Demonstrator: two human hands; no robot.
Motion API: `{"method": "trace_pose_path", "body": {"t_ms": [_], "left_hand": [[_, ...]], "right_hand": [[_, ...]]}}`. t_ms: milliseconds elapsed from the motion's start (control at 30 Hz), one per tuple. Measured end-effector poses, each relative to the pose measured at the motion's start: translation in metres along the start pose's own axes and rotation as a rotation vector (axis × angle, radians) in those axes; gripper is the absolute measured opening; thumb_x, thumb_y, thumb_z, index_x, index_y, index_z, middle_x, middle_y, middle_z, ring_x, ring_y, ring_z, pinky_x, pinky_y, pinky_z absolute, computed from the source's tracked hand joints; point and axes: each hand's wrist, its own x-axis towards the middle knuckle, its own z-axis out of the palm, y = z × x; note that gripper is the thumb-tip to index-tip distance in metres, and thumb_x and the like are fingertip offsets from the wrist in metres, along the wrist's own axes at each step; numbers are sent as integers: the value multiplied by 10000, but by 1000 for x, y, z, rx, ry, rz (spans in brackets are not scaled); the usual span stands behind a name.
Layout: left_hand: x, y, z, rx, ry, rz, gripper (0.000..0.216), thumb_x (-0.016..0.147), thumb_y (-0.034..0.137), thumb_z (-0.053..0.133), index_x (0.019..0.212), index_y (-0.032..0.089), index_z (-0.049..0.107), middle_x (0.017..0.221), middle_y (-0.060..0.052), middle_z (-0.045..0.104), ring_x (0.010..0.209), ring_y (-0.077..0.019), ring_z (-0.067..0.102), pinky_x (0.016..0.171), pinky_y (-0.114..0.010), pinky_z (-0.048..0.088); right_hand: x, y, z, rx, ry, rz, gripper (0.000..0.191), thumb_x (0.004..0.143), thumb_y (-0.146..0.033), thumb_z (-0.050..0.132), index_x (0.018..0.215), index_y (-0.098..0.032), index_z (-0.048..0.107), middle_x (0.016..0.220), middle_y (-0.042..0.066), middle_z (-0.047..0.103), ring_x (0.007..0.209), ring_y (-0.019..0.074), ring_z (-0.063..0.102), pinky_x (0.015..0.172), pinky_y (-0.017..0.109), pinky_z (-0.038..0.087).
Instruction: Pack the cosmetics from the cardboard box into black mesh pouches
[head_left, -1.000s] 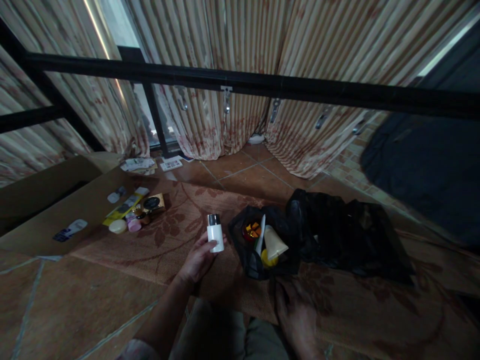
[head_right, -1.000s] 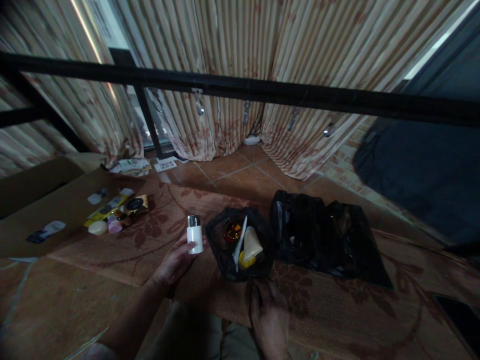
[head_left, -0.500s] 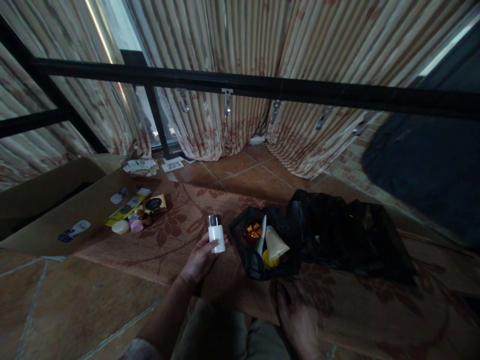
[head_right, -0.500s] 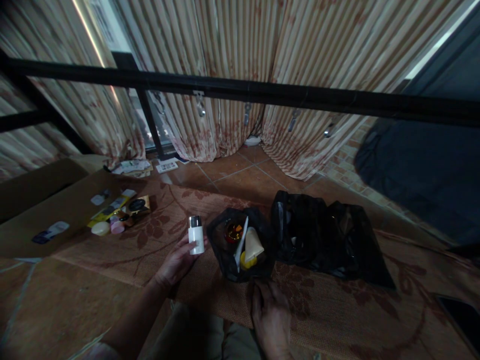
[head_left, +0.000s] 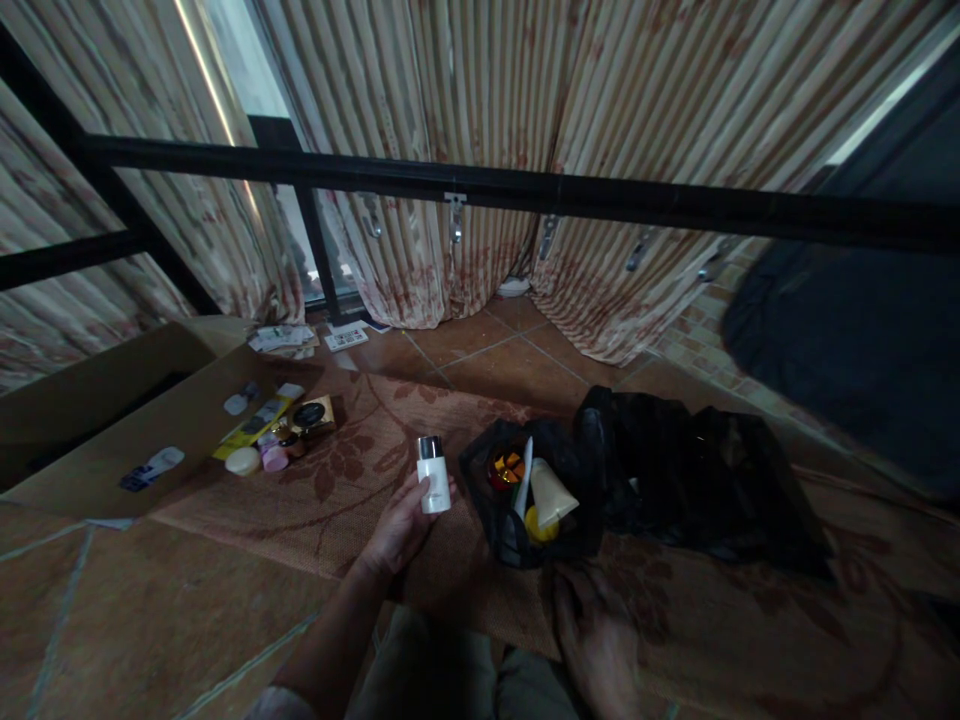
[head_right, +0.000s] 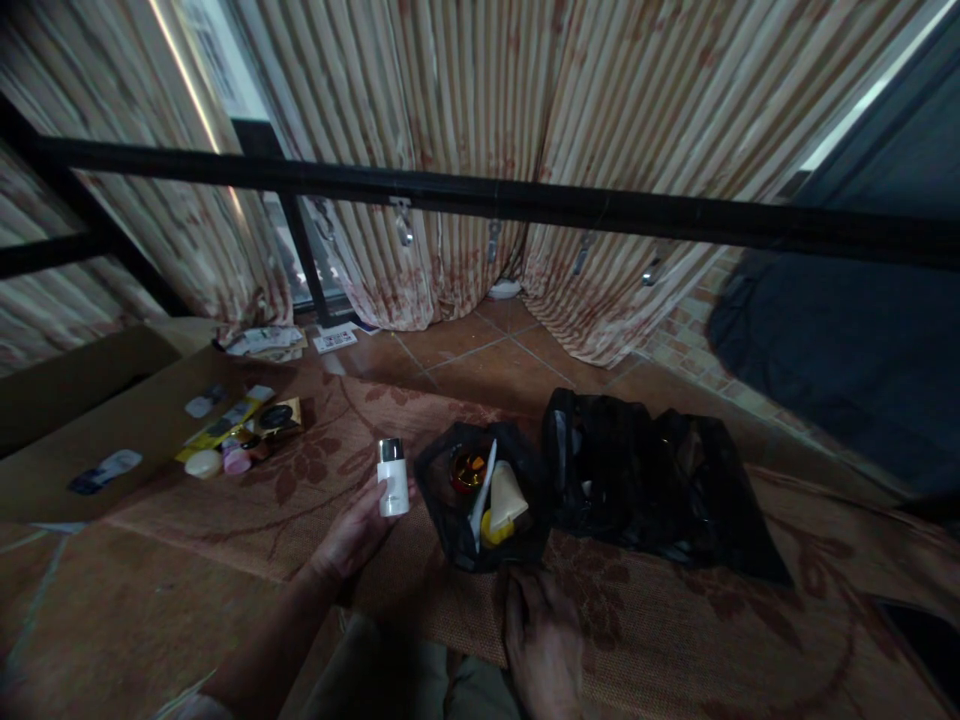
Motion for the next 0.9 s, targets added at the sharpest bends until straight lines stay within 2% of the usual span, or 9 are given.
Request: {"method": "trace_pose_path", "body": {"t_ms": [200,500,700,900], "left_hand": [[1,3,3,-51,13,-63,365,872,374,485,1064,87,605,1050,-148,663,985,-220,629,947,-352,460],[0,8,-2,-166,-47,-46,321,875,257,471,1136,103,577,1092,-136,646,1024,-228,613,959,-369,453],[-6,13,-6,-275,-93,-62,354,880,231,462,1224,164,508,1097,-101,644,1025,-227,612,954,-429,444],[-8,13,-9,-330,-94,-85,287,862,219,480,1129,157,566,1044,-90,664,1005,-246,619,952,-470,432]], "right_hand": [[-3,5,5,-8,15,-5,286,908,-347,386,983,-222,632,983,61,644,866,172,602,813,315,458],[-3,10,9,-41,42,-70,341,923,-364,344,985,-211,642,984,82,648,868,183,600,795,313,464],[-3,8,7,-27,52,-82,390,919,-417,326,956,-220,660,950,90,654,873,190,601,803,316,467],[-3,8,8,-29,49,-27,392,917,-424,331,963,-213,659,954,87,656,844,188,608,794,319,469]]}}
